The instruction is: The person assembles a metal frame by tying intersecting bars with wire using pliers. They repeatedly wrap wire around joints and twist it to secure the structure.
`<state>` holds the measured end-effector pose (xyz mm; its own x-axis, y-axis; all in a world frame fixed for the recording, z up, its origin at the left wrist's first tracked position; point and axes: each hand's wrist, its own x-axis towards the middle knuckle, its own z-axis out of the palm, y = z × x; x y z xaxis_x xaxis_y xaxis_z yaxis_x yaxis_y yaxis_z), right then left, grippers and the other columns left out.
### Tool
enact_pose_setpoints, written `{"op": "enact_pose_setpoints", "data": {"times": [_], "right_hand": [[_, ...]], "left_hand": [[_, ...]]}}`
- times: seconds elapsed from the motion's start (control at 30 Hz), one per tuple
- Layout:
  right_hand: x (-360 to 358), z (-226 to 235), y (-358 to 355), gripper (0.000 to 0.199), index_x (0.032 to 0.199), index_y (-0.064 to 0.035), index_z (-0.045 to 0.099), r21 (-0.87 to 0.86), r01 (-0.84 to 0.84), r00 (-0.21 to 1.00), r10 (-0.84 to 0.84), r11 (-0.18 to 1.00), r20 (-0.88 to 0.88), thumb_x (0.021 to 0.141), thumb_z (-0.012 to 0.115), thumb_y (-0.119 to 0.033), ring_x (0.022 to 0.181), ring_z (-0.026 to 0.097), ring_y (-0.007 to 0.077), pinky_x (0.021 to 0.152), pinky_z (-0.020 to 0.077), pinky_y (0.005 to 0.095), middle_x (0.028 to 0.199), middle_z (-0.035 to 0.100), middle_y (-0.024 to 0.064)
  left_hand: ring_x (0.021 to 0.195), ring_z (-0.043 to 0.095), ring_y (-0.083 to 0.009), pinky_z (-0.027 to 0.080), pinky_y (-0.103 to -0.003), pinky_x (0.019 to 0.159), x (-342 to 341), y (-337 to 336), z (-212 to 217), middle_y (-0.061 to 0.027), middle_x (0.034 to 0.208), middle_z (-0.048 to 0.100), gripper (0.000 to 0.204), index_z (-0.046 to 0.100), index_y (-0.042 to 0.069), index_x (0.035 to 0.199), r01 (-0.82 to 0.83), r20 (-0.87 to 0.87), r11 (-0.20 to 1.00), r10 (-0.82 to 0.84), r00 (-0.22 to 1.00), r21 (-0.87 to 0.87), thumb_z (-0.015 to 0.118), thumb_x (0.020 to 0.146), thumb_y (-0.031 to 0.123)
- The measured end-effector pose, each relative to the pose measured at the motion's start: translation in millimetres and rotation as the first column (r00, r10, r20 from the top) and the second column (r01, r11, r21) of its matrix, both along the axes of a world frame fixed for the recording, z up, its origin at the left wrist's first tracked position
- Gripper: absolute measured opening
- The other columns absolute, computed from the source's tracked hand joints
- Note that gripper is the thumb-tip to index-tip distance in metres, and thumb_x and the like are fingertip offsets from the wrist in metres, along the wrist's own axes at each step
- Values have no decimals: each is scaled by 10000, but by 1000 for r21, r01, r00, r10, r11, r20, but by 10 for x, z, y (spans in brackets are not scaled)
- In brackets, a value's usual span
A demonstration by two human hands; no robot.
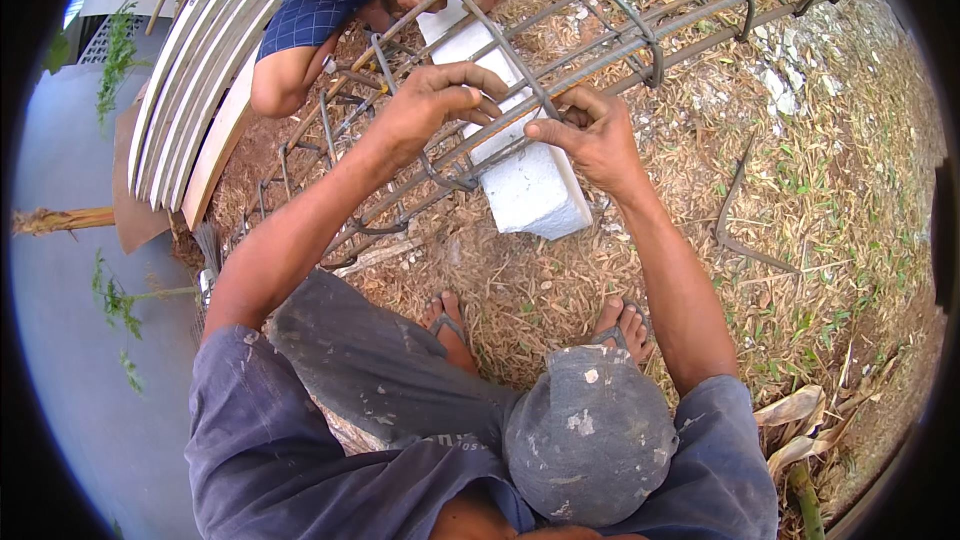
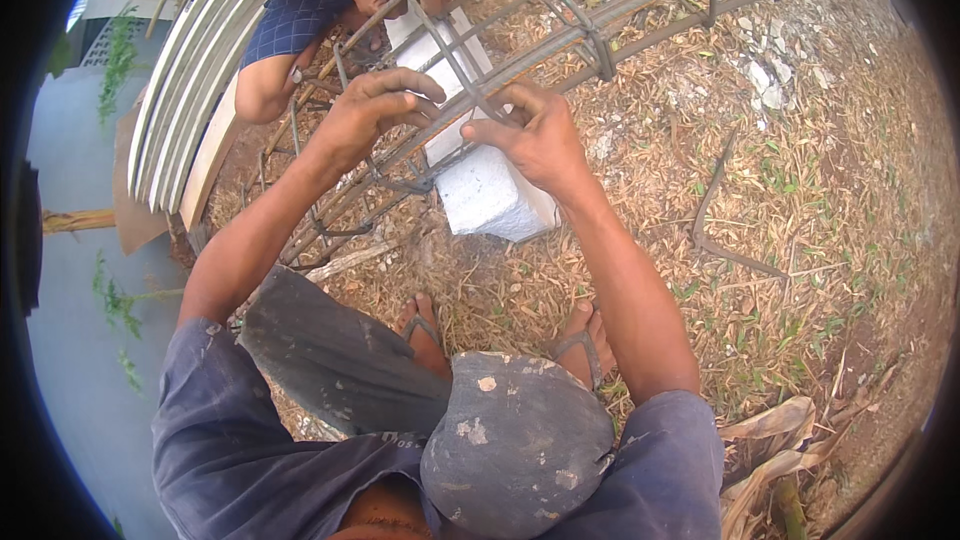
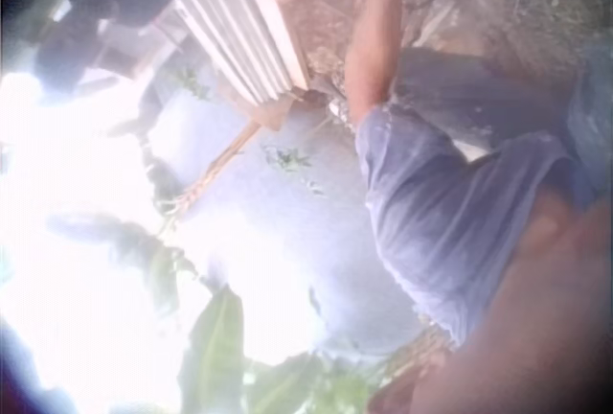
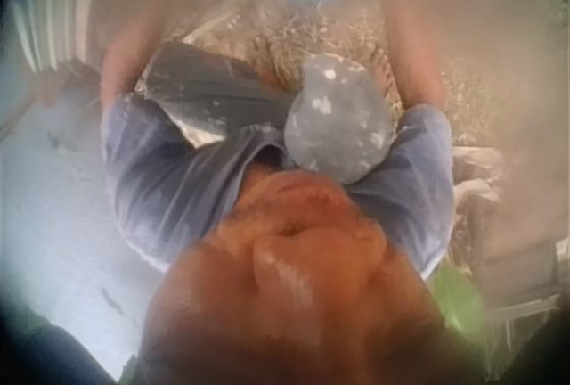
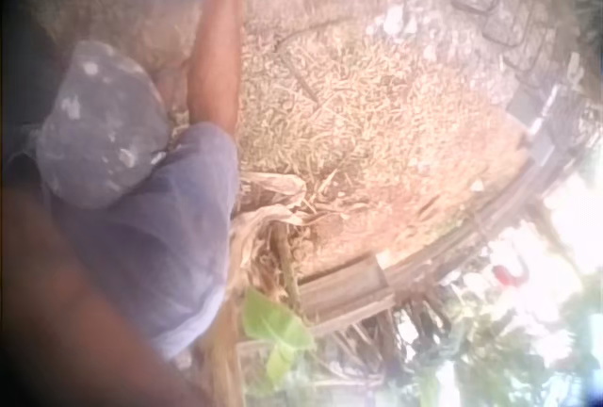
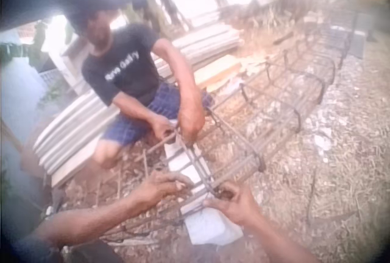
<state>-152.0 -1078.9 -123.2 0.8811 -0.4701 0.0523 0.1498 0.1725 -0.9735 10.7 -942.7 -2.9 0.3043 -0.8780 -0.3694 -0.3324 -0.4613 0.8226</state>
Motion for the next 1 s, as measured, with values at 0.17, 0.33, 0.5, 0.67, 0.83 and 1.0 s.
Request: {"op": "enact_pose_setpoints", "data": {"times": [0.17,0.33,0.5,0.67,0.83,1.0], "right_hand": [[43,-40,224,156,885,-49,710,-249,343,939,-324,906,113,778,784,-135,698,618,191,625,487,336,842,611,84],[35,-2,268,162,864,0,692,-409,449,893,-412,795,179,797,777,-121,613,522,166,543,413,314,760,557,73],[-87,133,114,165,895,-28,723,-453,283,958,-274,846,86,820,739,-173,646,591,276,601,474,383,749,593,116],[-112,232,168,199,862,-19,729,-459,340,931,-362,821,42,831,737,-215,641,597,285,601,472,388,751,621,131],[-97,277,193,236,782,19,695,-333,353,902,-412,874,-126,818,750,-208,585,581,207,548,463,356,698,629,120],[-164,469,163,148,817,37,662,365,257,948,-161,895,-273,800,735,-91,567,515,90,447,392,265,701,603,46]], "left_hand": [[933,664,-233,517,-355,864,-3,-266,-324,-193,1079,671,362,636,-104,1112,-138,-457,957,246,855,257,486,875,125],[927,631,-186,474,-318,875,266,-392,-335,-153,1021,701,355,696,-76,1064,218,-310,942,-134,941,256,594,784,118],[845,626,-147,487,-312,801,233,-348,-396,-118,934,717,275,719,-18,1043,196,-9,959,-198,980,206,643,863,175],[790,620,-164,488,-335,766,71,-401,-478,-109,867,716,217,717,3,1009,157,379,985,-171,910,67,648,868,153],[591,586,-172,469,-370,589,-197,-306,-177,-134,687,682,239,737,-5,887,-150,428,989,140,893,-10,711,839,227],[683,674,-249,519,-389,664,-687,-224,62,-188,784,707,197,745,-2,932,-213,580,976,196,790,-40,693,834,162]]}}
